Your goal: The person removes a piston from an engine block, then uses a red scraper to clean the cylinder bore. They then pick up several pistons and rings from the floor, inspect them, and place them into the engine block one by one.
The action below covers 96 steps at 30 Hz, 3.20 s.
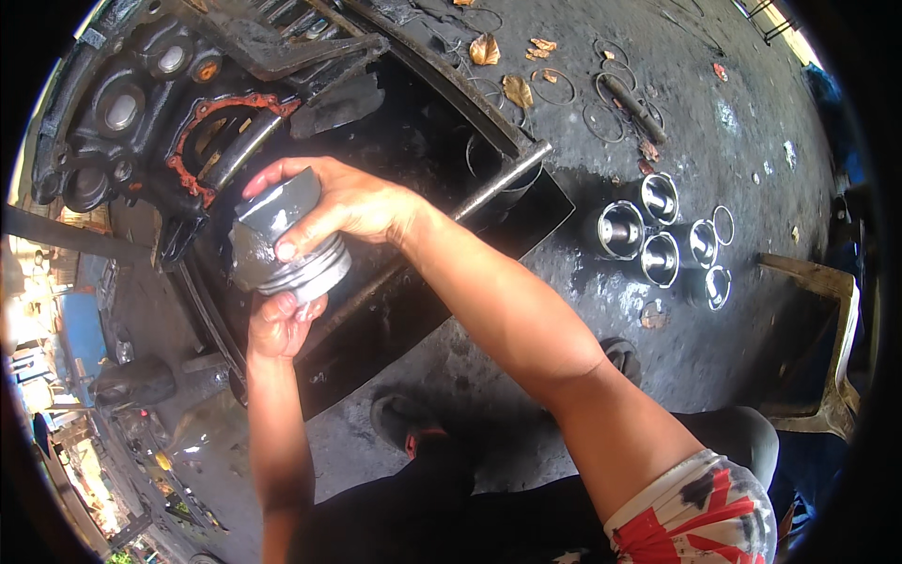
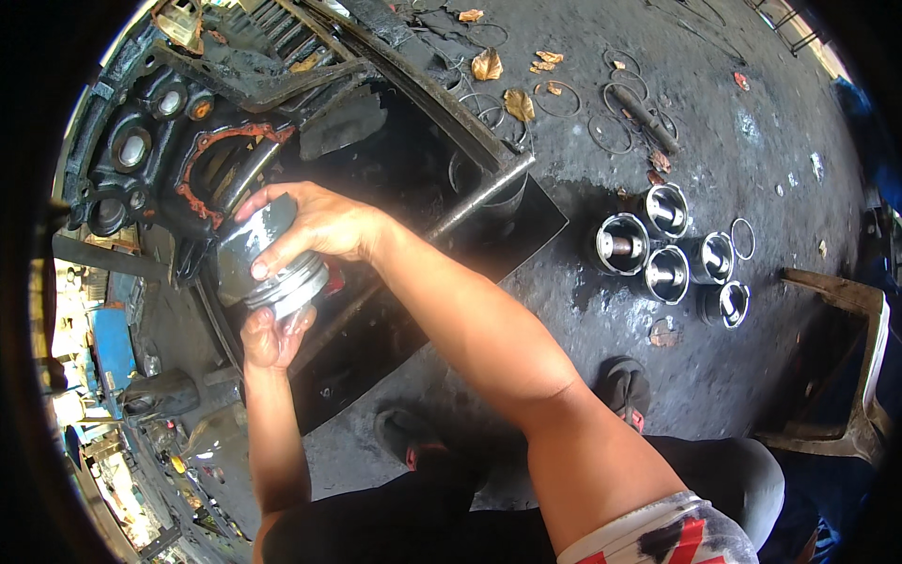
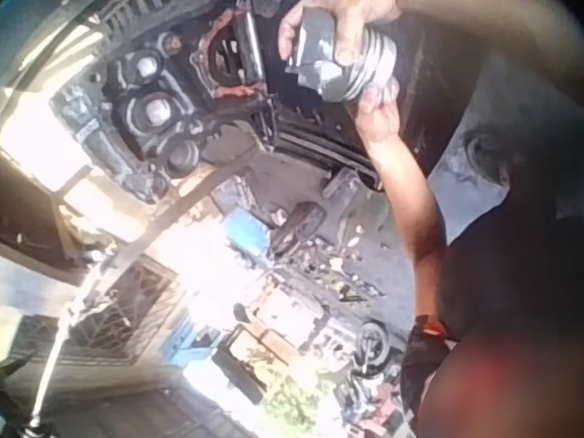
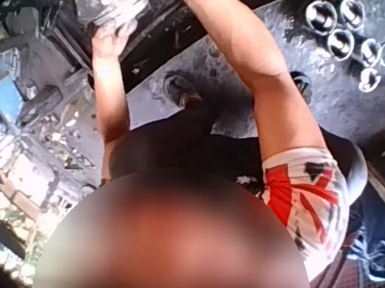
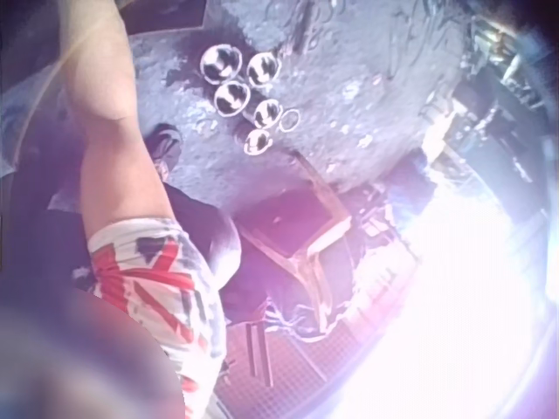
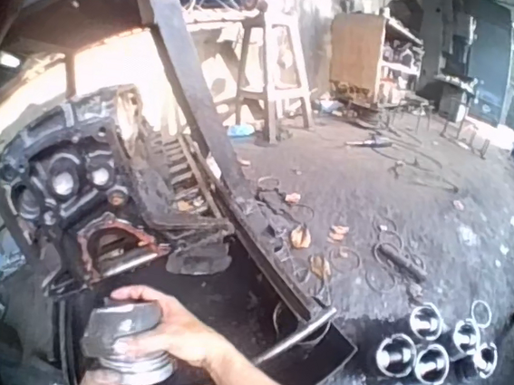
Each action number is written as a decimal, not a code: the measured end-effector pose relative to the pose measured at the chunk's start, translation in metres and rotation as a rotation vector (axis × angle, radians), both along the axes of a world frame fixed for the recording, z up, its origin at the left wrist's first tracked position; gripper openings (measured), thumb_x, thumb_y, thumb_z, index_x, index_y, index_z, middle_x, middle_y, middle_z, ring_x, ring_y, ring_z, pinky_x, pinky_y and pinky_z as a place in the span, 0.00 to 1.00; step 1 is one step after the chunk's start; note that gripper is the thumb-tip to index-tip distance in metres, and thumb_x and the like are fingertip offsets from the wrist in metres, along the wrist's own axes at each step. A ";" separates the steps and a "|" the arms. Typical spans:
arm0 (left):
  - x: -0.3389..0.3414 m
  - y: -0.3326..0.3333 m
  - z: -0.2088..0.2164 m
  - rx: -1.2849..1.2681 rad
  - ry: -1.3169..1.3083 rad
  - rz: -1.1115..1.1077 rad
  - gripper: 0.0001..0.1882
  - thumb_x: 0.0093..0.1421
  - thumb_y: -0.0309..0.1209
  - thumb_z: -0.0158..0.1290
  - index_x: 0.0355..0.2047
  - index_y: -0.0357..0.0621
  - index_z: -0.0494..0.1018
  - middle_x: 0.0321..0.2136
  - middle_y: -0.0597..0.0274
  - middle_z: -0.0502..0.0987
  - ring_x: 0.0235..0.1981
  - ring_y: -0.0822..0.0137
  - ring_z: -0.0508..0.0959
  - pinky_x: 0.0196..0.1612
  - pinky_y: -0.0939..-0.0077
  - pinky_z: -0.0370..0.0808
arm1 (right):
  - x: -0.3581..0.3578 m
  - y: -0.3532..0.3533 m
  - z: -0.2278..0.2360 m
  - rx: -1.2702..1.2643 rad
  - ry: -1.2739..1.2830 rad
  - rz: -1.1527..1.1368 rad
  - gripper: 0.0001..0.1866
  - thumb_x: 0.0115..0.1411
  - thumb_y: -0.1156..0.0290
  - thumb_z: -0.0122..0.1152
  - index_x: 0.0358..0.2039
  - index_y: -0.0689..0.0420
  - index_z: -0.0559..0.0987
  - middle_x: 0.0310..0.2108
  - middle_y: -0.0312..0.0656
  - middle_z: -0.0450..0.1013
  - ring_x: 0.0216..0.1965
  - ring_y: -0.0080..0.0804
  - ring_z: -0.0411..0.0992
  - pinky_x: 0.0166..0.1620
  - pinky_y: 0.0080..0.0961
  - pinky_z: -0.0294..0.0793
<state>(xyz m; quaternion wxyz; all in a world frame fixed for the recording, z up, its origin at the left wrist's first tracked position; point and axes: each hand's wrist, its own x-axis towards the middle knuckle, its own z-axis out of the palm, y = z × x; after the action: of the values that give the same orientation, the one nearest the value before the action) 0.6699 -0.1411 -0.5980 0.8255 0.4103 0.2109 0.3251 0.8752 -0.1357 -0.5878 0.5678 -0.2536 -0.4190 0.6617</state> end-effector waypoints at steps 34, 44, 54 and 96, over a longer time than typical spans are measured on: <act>-0.022 0.017 -0.007 0.060 0.154 0.062 0.21 0.60 0.36 0.64 0.51 0.44 0.73 0.38 0.66 0.77 0.25 0.77 0.70 0.27 0.78 0.64 | 0.000 -0.001 0.026 -0.113 0.116 0.033 0.34 0.36 0.67 0.85 0.47 0.64 0.83 0.41 0.48 0.84 0.45 0.38 0.82 0.52 0.35 0.80; -0.024 0.019 0.000 0.024 0.176 0.109 0.12 0.65 0.30 0.60 0.47 0.46 0.74 0.35 0.69 0.74 0.24 0.77 0.68 0.30 0.77 0.66 | -0.010 -0.009 0.032 -0.105 -0.170 -0.238 0.42 0.35 0.69 0.87 0.54 0.60 0.78 0.43 0.48 0.80 0.46 0.38 0.79 0.49 0.33 0.79; -0.028 0.017 -0.012 0.155 0.446 0.171 0.24 0.58 0.31 0.64 0.54 0.44 0.71 0.41 0.62 0.76 0.28 0.73 0.72 0.29 0.77 0.69 | -0.002 -0.005 0.021 -0.159 -0.213 -0.265 0.40 0.33 0.67 0.88 0.51 0.60 0.81 0.42 0.47 0.81 0.44 0.37 0.80 0.50 0.33 0.79; 0.041 -0.020 0.031 0.615 0.720 -0.034 0.32 0.59 0.22 0.66 0.64 0.38 0.70 0.58 0.55 0.78 0.41 0.73 0.82 0.47 0.76 0.80 | 0.218 -0.450 0.010 -0.465 -1.203 -0.908 0.30 0.36 0.61 0.85 0.37 0.55 0.78 0.46 0.47 0.76 0.50 0.44 0.75 0.57 0.43 0.73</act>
<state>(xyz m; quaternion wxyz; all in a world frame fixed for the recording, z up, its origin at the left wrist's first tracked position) 0.7105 -0.1614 -0.5672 0.5454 0.7257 0.3710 0.1957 1.0936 -0.5856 -0.5782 0.3906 -0.8267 -0.3604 0.1847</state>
